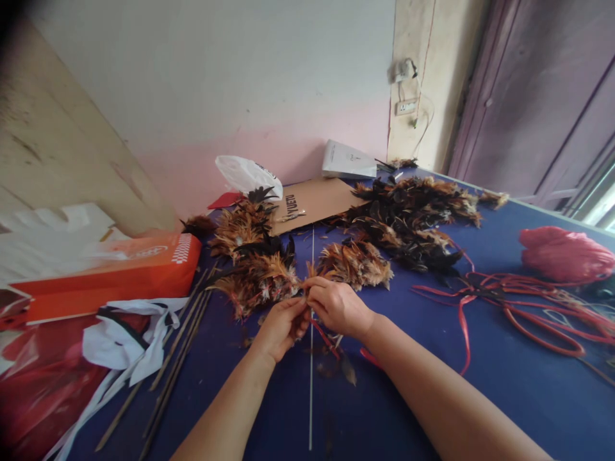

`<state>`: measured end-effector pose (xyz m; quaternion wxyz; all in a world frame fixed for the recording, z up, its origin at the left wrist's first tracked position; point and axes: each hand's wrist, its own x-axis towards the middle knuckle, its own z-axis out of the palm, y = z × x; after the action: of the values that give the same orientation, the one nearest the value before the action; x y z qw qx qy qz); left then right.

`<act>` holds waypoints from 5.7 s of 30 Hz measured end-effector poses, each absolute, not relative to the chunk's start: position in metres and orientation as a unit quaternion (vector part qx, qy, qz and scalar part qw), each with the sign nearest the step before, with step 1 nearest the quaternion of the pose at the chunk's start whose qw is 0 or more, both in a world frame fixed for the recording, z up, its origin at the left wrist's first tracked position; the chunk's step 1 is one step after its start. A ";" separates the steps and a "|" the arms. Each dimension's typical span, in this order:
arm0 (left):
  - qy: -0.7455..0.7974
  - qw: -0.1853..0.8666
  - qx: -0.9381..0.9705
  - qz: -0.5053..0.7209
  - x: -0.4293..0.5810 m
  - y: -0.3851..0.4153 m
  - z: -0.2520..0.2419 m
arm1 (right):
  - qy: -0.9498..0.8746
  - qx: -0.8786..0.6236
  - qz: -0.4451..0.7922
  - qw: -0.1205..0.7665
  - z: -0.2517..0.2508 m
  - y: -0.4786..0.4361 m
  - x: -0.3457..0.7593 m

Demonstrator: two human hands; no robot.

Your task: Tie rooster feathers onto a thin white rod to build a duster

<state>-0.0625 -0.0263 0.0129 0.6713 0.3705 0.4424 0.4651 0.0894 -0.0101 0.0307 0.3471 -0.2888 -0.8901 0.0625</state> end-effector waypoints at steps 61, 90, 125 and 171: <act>0.490 0.451 0.574 0.477 -0.074 -0.024 0.021 | -0.568 -0.359 0.590 0.448 0.016 0.002 0.077; 0.433 0.610 0.451 0.486 -0.082 -0.022 0.023 | -0.731 -0.285 0.473 0.400 0.031 0.001 0.091; 0.454 0.522 0.577 0.435 -0.080 -0.027 0.027 | -0.846 -0.283 0.360 0.275 0.042 0.001 0.108; 0.378 0.119 0.804 0.443 -0.072 -0.038 0.033 | -0.703 -0.406 0.518 0.270 0.044 -0.004 0.102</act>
<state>-0.0722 -0.0382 0.0331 0.1191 0.8040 0.3779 0.4434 0.1018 -0.0039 0.0443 0.2701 -0.4061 -0.7029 0.5177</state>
